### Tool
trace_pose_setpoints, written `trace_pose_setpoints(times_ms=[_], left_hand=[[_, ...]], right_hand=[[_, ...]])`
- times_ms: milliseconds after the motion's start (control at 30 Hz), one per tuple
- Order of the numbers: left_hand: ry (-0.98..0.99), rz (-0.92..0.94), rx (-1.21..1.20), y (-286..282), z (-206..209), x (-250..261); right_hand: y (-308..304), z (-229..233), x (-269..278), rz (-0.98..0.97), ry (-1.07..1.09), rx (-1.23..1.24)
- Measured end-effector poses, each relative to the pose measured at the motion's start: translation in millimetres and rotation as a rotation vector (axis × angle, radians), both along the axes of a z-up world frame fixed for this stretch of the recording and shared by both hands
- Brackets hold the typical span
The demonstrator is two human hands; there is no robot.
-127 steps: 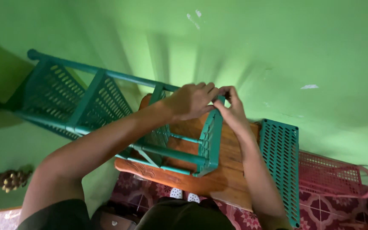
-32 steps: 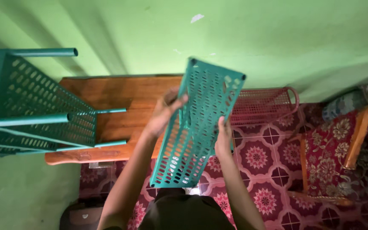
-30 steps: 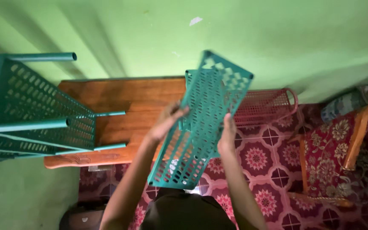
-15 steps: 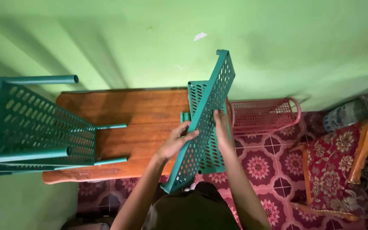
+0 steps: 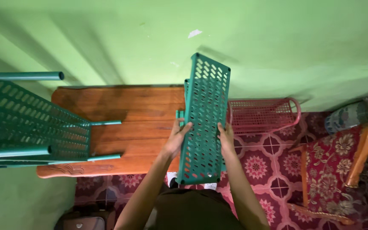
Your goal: The person assembles a green plastic shelving unit on a wooden table. They insert vertical rods into the side panels and attach horizontal crossbars to form the frame, then place a perforated shelf panel into the structure.
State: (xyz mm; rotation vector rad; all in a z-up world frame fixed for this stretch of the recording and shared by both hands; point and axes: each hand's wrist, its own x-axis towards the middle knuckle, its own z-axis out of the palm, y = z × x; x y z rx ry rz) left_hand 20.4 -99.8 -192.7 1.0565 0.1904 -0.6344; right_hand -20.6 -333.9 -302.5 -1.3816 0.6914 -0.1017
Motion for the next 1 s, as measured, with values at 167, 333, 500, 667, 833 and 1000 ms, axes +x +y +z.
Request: trace_pose_setpoints(times_ms=[167, 333, 500, 667, 833, 1000], left_hand=[[-0.164, 0.138, 0.133, -32.1, -101.7, 3.5], [-0.265, 0.098, 0.277, -42.6, -175.8, 10.7], [-0.219, 0.036, 0.285, -41.7, -190.6, 7.9], [-0.11, 0.027, 0.353, -44.7, -189.6, 10.5], [-0.042, 0.028, 0.444, -48.9, -193.6, 14.4], [-0.007, 0.023, 0.471, -50.2, -196.6, 12.2]], right_hand=[[-43.8, -42.5, -2.7, -0.017, -0.172, -0.104], [-64.1, -52.7, 10.6, -0.005, -0.056, -0.095], [-60.3, -56.6, 26.4, 0.033, -0.064, -0.069], [-56.4, -59.0, 41.1, 0.076, -0.095, -0.049], [-57.5, -62.0, 44.2, 0.058, 0.018, -0.048], [-62.7, -66.0, 40.5, 0.094, 0.053, -0.028]])
